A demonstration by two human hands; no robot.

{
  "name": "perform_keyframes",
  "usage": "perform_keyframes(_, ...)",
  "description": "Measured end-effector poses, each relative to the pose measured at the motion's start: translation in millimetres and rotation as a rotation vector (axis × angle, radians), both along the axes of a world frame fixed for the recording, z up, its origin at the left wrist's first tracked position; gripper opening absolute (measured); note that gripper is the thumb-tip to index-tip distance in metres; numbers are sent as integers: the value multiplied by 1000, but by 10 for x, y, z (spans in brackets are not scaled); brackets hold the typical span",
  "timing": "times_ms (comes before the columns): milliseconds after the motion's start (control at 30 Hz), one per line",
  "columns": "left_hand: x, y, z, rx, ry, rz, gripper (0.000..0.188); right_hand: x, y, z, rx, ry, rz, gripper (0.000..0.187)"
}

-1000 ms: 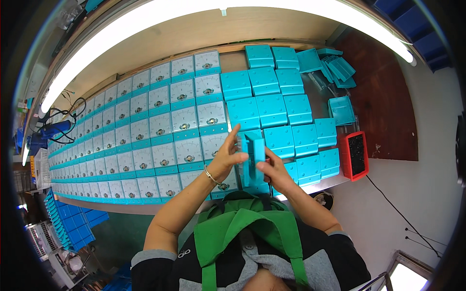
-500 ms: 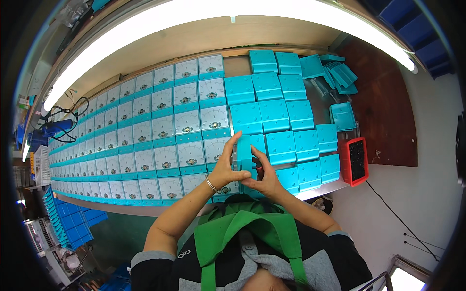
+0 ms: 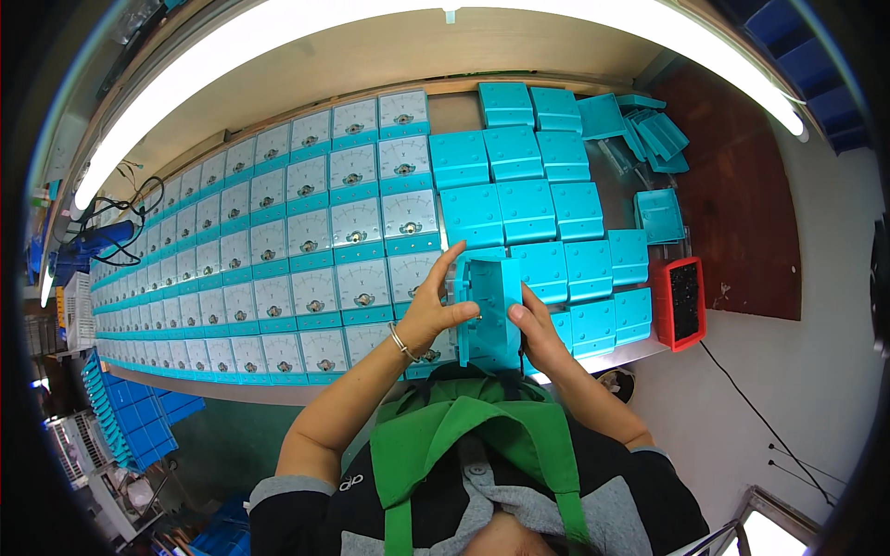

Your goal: The person assembles teal-colored electrical meters on a workbench. They pick up a meter unit, use a screwdriver to tighten a screw on the front face, and then place the unit into a stack of completed meters. The process is repeated for multiple units.

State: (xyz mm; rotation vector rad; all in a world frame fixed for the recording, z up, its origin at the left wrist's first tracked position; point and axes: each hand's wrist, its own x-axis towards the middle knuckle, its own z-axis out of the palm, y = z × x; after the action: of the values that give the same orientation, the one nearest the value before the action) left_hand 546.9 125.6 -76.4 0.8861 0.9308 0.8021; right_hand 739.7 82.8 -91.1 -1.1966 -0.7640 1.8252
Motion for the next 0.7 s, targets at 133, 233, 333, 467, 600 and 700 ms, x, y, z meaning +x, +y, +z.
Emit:
perform_keyframes(133,7,-12,-108,-88,-126,14,111,7,-22,-37,40,-19,37,76)
perform_keyframes(233,24,-12,-51,-149,-162,20,112,33,-28,-53,41,-17,56,76)
perform_keyframes(333,32,-23,-64,-137,-152,40,113,2,-11,-6,25,25,26,76)
perform_keyframes(467,34,-35,-85,-125,-165,62,112,-3,-13,12,4,43,20,76)
perform_keyframes(600,31,-37,-69,-95,-113,52,112,39,3,99,-25,48,122,78)
perform_keyframes(700,53,-19,-31,-68,-96,10,115,6,27,146,15,22,152,82)
